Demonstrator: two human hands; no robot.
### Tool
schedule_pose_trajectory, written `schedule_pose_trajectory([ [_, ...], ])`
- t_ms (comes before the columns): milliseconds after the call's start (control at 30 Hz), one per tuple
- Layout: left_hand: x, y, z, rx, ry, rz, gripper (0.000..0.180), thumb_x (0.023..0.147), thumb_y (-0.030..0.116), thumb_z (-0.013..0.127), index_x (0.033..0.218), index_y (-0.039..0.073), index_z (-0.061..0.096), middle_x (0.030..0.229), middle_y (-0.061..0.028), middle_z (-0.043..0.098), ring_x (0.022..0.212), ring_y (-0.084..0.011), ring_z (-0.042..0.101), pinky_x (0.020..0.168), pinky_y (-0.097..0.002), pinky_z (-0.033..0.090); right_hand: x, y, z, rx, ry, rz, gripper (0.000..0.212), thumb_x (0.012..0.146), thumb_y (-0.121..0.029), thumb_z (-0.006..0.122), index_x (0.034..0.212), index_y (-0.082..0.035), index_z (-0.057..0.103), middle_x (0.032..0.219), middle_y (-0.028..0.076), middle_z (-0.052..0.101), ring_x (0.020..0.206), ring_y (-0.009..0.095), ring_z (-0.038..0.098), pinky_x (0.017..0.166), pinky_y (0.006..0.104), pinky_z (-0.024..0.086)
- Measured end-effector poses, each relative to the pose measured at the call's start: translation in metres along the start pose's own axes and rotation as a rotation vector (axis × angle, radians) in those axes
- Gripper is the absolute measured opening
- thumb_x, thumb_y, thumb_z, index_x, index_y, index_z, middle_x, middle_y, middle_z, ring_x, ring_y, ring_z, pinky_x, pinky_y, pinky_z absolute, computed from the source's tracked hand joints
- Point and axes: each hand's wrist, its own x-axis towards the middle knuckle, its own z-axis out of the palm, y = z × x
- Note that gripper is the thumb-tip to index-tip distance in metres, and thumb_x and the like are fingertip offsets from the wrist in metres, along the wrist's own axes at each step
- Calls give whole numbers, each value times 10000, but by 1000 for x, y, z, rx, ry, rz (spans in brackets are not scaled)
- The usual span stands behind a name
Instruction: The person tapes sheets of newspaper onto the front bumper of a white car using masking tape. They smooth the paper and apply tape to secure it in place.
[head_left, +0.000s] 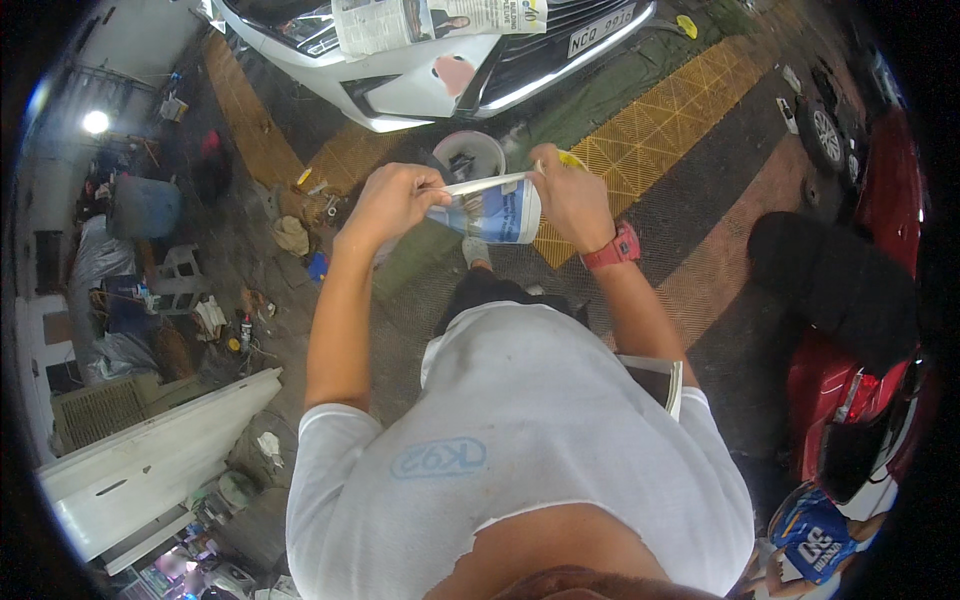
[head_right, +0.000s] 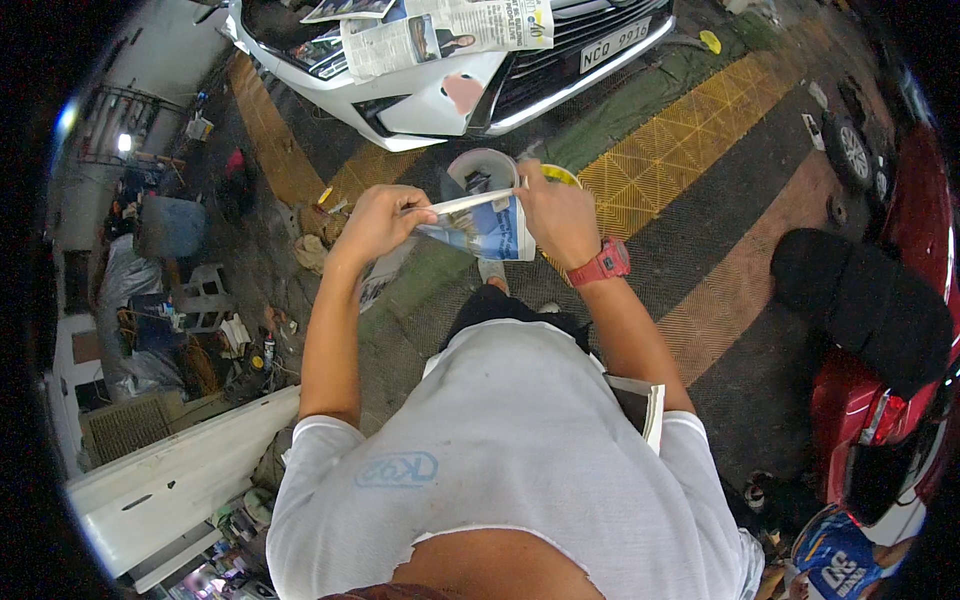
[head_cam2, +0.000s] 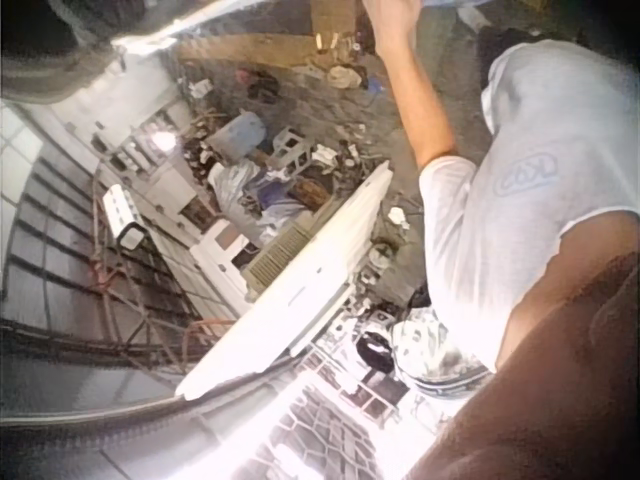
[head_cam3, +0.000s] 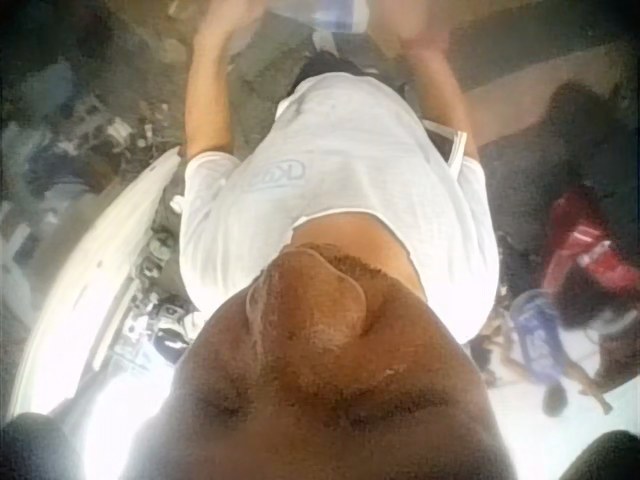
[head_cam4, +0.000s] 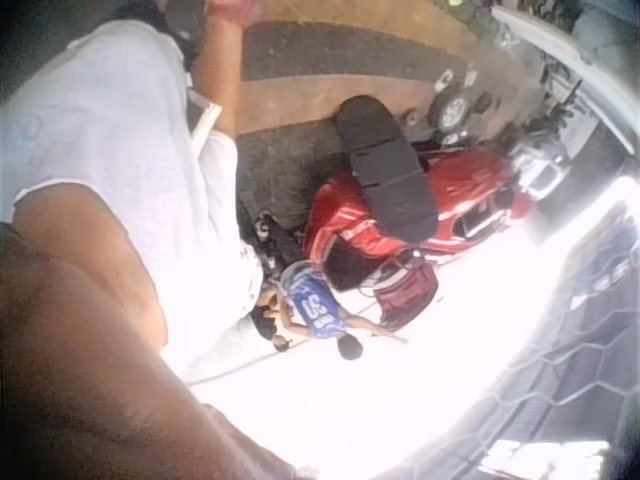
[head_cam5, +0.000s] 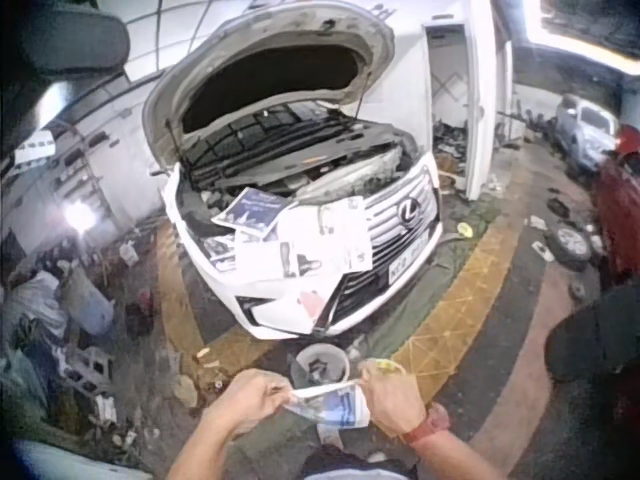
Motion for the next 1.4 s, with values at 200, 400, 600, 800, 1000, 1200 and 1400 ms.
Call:
schedule_pose_trajectory([
  [200,13,-25,49,20,109,23,197,917,234,798,932,39,777,708,-132,661,609,-237,594,643,-378,475,-30,73,53,838,273,489,148,1069,-203,625,1172,-108,578,739,73,662,604,208,647,522,361,494],
  [400,28,-63,90,-135,340,-107,179,994,182,705,1077,45,785,945,-157,757,876,-319,729,793,-422,555,0,126,-26,933,667,657,371,1095,-231,631,1399,-67,494,847,59,708,683,144,652,647,293,536],
  [600,112,-25,151,-26,359,79,344,886,67,699,1222,104,765,1062,-140,712,1043,-370,683,961,-477,528,69,27,-16,3,119,-96,650,850,-397,867,1391,-112,646,1240,207,681,1120,392,611,967,498,501],
  [800,181,-34,173,-59,337,78,526,849,8,653,1348,157,726,1067,-108,670,1053,-347,657,999,-470,508,120,81,34,-100,-107,-52,405,846,-304,851,1179,-95,757,1128,189,696,1073,404,606,922,506,494],
  [1000,238,-53,169,-116,252,153,613,860,-27,627,1424,201,698,1062,-98,691,1101,-324,661,1039,-473,493,170,126,50,-80,-74,78,194,899,-115,760,1086,-96,713,967,118,719,980,377,628,872,497,488],
  [1200,276,-76,160,-127,204,120,689,859,-17,633,1506,219,632,1102,-107,701,1085,-324,671,991,-462,528,223,165,56,-208,-146,10,58,904,-155,756,916,-100,742,923,115,721,933,354,638,844,495,497],
  [1400,305,-88,184,-257,238,-20,654,957,65,650,1589,175,526,1039,-144,722,986,-362,682,957,-466,537,265,204,56,-267,-242,-37,74,901,-171,770,900,-102,742,923,106,721,943,354,671,808,467,553],
])
